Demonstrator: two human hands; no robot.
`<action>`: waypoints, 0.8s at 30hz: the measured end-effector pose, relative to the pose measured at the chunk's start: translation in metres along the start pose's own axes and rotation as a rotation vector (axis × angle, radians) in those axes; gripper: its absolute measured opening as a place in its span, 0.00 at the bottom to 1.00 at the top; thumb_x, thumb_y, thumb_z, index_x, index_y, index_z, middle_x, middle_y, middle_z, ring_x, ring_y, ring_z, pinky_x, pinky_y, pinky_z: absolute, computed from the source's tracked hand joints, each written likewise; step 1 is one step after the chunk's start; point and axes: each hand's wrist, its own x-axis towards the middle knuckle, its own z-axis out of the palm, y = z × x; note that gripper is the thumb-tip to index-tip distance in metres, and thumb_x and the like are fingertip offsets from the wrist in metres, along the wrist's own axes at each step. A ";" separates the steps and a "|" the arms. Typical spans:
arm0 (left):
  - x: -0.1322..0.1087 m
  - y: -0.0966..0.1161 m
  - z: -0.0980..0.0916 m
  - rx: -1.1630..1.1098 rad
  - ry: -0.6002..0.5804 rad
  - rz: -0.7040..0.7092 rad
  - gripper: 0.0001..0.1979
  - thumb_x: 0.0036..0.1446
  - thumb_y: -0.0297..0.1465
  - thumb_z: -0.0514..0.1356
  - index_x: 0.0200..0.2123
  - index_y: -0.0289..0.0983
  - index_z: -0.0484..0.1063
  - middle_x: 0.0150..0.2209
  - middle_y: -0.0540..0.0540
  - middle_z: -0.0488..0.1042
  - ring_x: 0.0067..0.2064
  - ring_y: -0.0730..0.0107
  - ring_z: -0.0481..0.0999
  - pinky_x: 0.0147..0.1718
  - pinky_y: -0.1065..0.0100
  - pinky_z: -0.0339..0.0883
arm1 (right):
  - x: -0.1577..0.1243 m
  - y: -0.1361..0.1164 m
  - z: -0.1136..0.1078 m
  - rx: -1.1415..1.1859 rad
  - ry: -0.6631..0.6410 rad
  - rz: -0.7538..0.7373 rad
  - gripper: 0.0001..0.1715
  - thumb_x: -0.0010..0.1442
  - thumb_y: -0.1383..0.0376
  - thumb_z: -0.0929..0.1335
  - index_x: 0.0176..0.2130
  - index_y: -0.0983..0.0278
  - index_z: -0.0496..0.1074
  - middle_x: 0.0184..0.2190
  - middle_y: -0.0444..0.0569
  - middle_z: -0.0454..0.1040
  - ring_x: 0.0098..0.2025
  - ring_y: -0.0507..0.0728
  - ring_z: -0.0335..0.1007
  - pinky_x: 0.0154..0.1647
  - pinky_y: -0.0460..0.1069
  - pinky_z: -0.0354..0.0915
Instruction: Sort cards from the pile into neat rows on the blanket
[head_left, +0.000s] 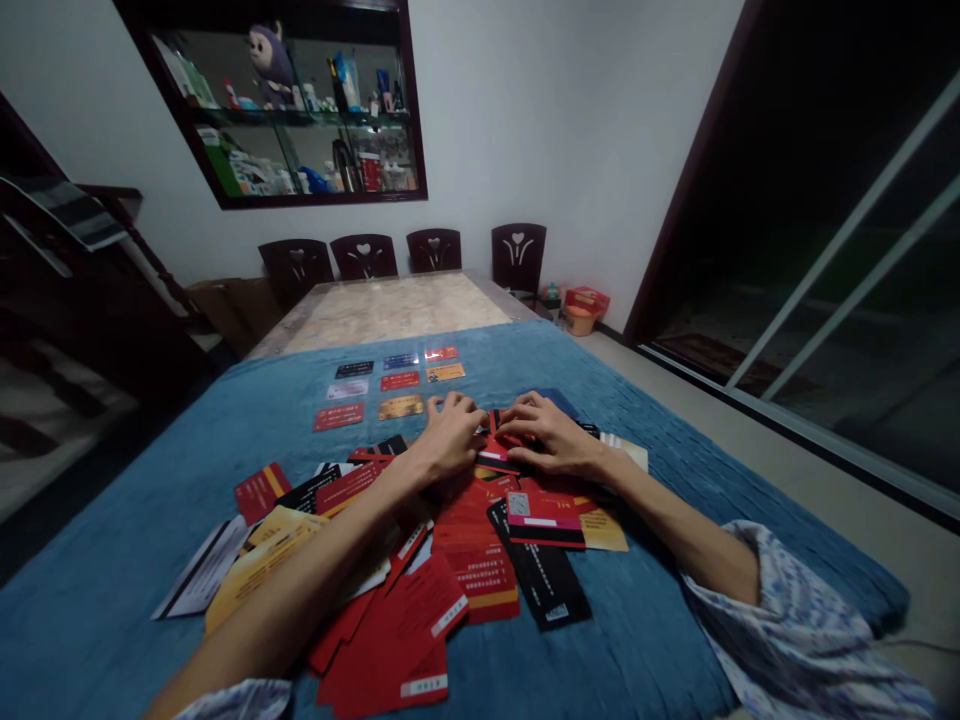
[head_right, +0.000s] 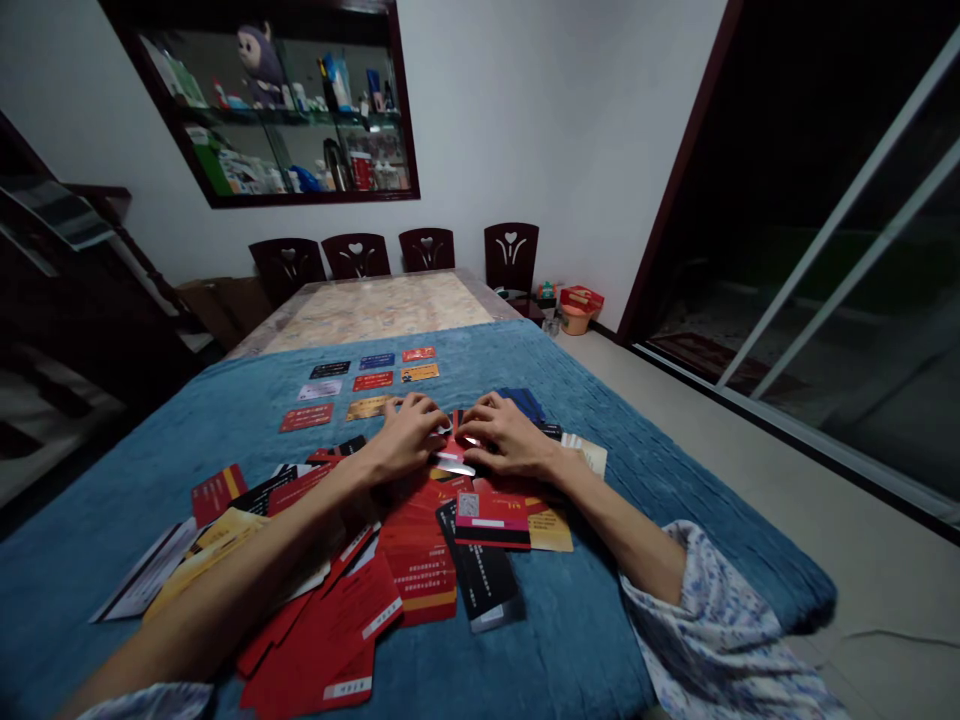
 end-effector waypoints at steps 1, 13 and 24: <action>0.000 0.000 0.001 0.000 -0.003 0.013 0.09 0.60 0.29 0.55 0.42 0.40 0.74 0.48 0.40 0.73 0.56 0.52 0.62 0.54 0.45 0.52 | 0.000 0.000 -0.001 -0.002 -0.005 0.001 0.17 0.63 0.56 0.68 0.47 0.61 0.77 0.45 0.54 0.76 0.50 0.61 0.61 0.54 0.60 0.60; 0.001 0.003 0.000 0.028 -0.058 0.058 0.09 0.60 0.26 0.55 0.38 0.36 0.76 0.42 0.39 0.73 0.49 0.54 0.65 0.48 0.51 0.57 | -0.003 -0.001 -0.001 -0.062 -0.066 0.009 0.35 0.54 0.42 0.71 0.50 0.63 0.76 0.45 0.56 0.72 0.47 0.63 0.58 0.49 0.60 0.60; 0.001 -0.004 -0.008 -0.097 -0.077 0.063 0.11 0.53 0.21 0.55 0.32 0.37 0.77 0.37 0.43 0.77 0.52 0.54 0.67 0.51 0.52 0.57 | -0.001 -0.007 -0.008 0.012 0.017 -0.048 0.15 0.62 0.56 0.68 0.44 0.62 0.79 0.38 0.53 0.76 0.45 0.61 0.62 0.49 0.60 0.62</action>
